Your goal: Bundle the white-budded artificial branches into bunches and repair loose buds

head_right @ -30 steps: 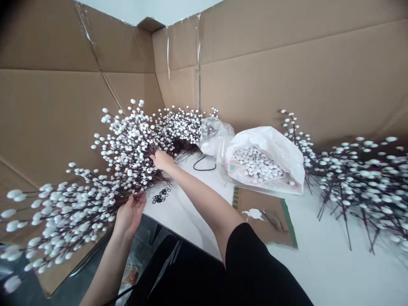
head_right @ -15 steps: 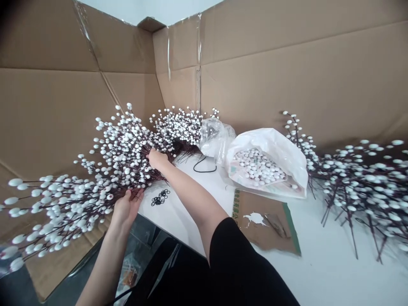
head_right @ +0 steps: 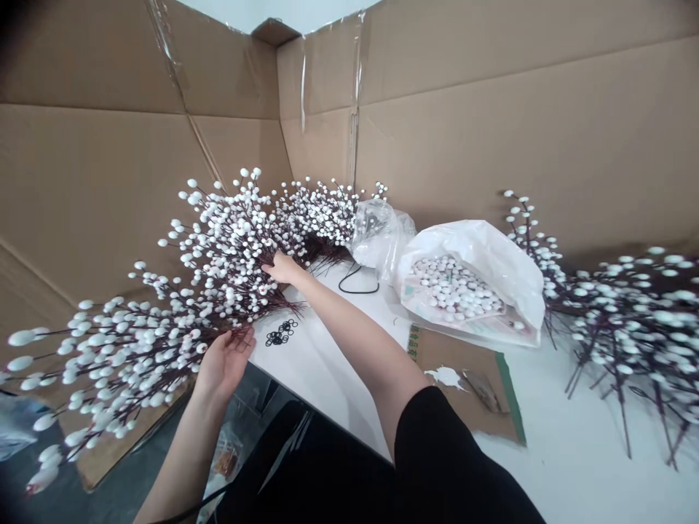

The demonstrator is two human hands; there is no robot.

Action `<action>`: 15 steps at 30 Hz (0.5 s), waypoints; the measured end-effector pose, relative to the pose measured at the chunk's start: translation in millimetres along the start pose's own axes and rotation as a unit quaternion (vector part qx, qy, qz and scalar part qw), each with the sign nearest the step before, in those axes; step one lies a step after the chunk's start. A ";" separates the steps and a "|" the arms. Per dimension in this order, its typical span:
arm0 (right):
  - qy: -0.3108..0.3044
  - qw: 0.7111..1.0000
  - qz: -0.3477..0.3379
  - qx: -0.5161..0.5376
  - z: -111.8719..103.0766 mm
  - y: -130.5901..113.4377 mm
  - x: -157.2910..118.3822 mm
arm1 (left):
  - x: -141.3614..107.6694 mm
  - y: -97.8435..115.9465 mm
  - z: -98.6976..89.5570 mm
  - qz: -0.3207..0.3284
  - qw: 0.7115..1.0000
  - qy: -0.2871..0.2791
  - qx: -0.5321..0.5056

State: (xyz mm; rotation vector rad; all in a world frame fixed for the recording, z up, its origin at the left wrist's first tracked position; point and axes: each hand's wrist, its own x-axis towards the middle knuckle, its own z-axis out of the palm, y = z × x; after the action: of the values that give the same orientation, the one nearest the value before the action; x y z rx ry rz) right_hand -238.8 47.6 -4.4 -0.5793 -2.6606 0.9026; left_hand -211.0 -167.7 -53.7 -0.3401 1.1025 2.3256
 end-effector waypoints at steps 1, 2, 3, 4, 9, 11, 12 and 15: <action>0.000 1.000 0.000 -0.002 0.0 -0.4 -2.0 | -2.4 -3.0 0.9 0.016 1.000 0.009 -0.009; 0.001 1.000 0.002 -0.005 0.1 -1.0 -3.8 | -5.4 -6.2 2.1 0.034 0.999 0.017 -0.019; 0.003 1.000 0.004 -0.008 0.3 -1.8 -5.5 | -8.8 -9.4 3.6 0.050 0.998 0.024 -0.027; 0.005 1.000 0.007 -0.013 0.6 -2.7 -7.0 | -12.7 -12.2 5.2 0.063 0.997 0.030 -0.033; 0.032 0.999 0.023 -0.038 1.5 -6.7 -12.1 | -30.7 -17.5 9.5 0.073 0.996 0.034 -0.031; 0.048 0.997 0.027 -0.045 0.9 -8.1 -13.9 | -34.8 -16.7 8.6 0.071 0.997 0.031 -0.027; 0.056 0.997 0.028 -0.047 0.4 -9.1 -15.0 | -36.3 -16.4 7.7 0.071 0.997 0.029 -0.024; 0.083 0.995 0.028 -0.048 -1.7 -14.1 -20.6 | -40.6 -17.6 2.8 0.071 0.997 0.029 -0.014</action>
State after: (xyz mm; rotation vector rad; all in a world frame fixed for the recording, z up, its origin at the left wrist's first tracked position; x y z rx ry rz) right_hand -223.9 28.9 3.1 -0.7212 -2.5599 0.7093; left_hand -167.6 -171.0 -45.4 -0.3523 1.1569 2.4729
